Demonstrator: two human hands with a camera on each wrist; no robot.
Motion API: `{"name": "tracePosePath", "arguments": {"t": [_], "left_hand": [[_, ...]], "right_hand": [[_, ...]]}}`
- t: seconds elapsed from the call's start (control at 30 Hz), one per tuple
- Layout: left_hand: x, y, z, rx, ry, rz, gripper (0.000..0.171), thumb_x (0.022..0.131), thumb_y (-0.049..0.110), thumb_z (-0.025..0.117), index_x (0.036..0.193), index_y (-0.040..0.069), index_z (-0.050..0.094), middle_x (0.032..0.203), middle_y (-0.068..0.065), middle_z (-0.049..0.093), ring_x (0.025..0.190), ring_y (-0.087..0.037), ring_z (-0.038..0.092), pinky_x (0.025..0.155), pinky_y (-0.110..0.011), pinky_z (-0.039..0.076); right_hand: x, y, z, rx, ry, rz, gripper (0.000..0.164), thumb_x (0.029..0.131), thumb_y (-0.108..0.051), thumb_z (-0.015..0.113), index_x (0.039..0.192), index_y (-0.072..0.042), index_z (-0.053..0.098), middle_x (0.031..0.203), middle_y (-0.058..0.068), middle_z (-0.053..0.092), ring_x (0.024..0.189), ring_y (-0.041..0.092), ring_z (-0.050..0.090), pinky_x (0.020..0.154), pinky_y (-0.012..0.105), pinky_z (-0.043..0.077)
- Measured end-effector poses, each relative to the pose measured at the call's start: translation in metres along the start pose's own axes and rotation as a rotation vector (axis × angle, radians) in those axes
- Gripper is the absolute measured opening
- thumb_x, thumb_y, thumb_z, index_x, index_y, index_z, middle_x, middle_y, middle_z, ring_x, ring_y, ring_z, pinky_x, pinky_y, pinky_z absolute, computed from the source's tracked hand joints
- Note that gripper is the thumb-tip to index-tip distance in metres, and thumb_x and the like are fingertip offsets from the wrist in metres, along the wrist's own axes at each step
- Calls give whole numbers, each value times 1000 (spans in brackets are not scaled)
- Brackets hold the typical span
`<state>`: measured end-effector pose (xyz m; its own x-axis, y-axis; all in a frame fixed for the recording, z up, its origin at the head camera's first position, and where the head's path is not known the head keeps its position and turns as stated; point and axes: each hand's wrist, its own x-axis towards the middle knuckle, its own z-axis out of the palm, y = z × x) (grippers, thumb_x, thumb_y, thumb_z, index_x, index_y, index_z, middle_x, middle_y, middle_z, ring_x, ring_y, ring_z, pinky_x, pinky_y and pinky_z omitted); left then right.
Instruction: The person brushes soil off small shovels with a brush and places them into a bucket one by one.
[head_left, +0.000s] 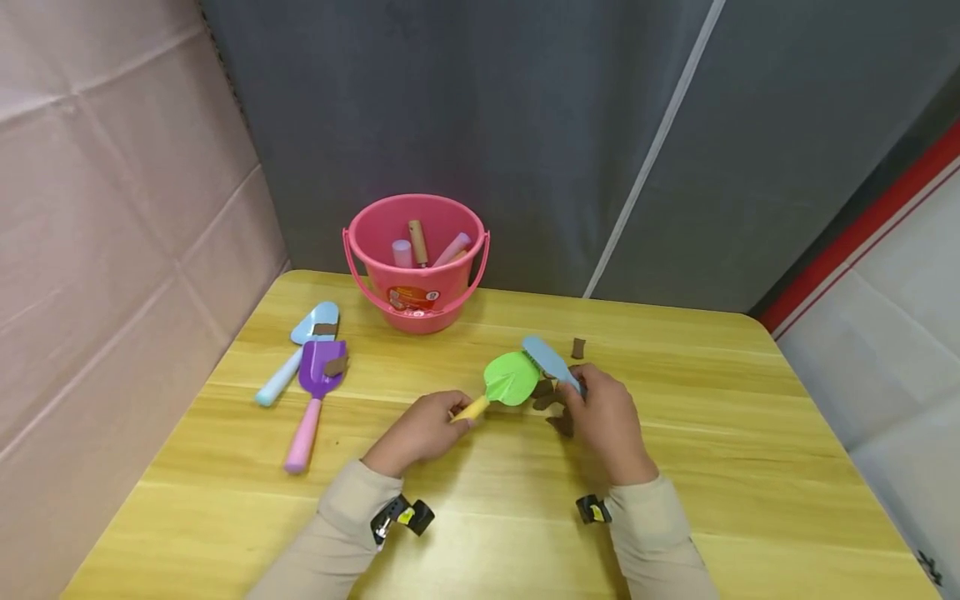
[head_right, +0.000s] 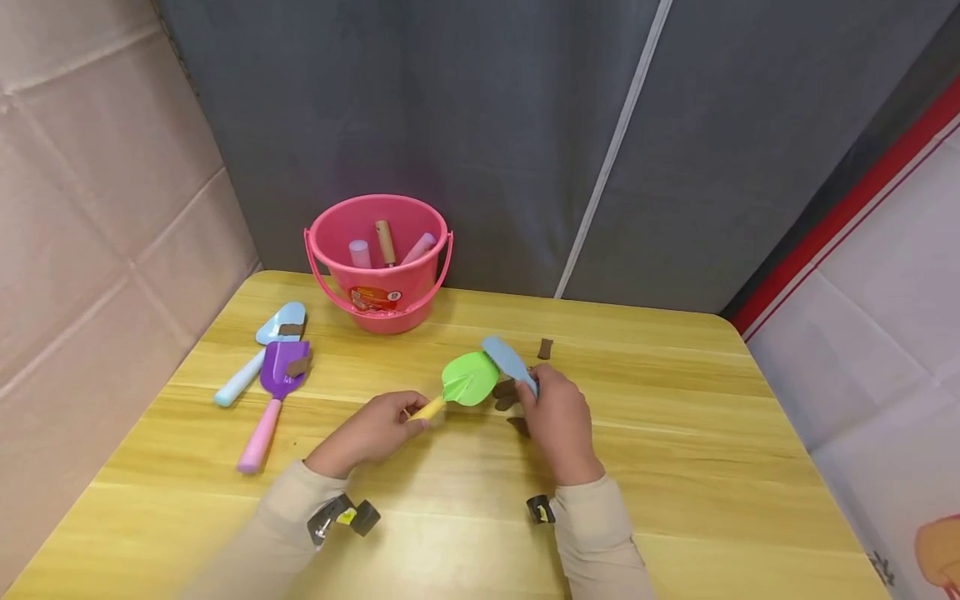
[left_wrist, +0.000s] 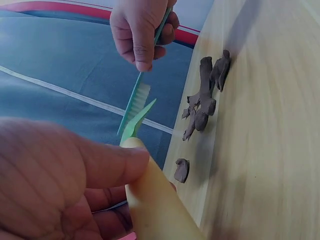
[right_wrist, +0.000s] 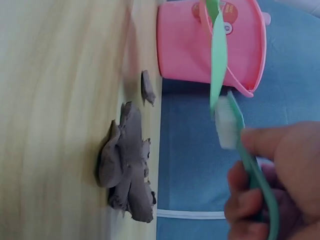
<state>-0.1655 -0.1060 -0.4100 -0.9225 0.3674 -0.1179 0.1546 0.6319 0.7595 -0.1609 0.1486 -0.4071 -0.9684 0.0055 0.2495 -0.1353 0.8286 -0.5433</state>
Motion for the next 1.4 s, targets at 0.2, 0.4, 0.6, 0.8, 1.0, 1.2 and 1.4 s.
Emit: {"name": "tracePosePath", "arguments": {"t": [0.2,0.4,0.6,0.8,1.0,1.2,1.4], "left_hand": [[1,0,3,22,-8,27,17,96,11,65,112,5,67,97,-6,64,73,-16,53,64,-31,46],[1,0,3,18,-8,32,18,96,12,65,113,5,67,98,-7,64,73,-16,54,64,-31,47],[1,-1,3,17,2,24,17,95,11,66,111,5,67,96,-6,64,70,-16,53,61,-31,46],[3,0,2,21,-1,24,17,96,12,65,112,5,67,97,-7,64,69,-16,53,61,-31,46],[4,1,-1,11,-5,15,18,97,12,64,113,5,67,98,-7,64,69,-16,53,60,-31,46],[4,1,-2,41,-1,26,17,96,12,65,112,5,68,96,-6,64,71,-17,53,64,-32,46],[2,0,-2,62,6,22,17,96,13,66,111,6,68,99,-6,65,74,-16,54,67,-33,47]], "right_hand": [[-2,-1,5,42,-21,-206,17,92,-16,73,103,-5,66,85,2,65,66,14,52,59,32,47],[-4,-5,6,31,-120,-267,15,91,-18,74,101,-10,67,83,-4,63,68,11,51,61,30,46],[-1,1,5,-4,-18,-79,19,93,-21,71,103,-5,66,80,3,61,63,17,50,57,32,42],[0,3,3,5,97,-90,19,93,-18,71,101,-2,67,78,6,63,59,17,49,52,32,41],[-2,-3,5,63,-79,-258,17,91,-18,74,103,-8,67,85,-2,63,68,13,51,60,29,45],[-1,0,6,36,-78,-131,16,94,-19,71,101,-7,66,81,1,61,65,14,50,58,31,44],[1,7,2,-6,25,-4,20,96,-20,68,105,-2,66,77,5,61,57,17,48,52,32,40]]}}
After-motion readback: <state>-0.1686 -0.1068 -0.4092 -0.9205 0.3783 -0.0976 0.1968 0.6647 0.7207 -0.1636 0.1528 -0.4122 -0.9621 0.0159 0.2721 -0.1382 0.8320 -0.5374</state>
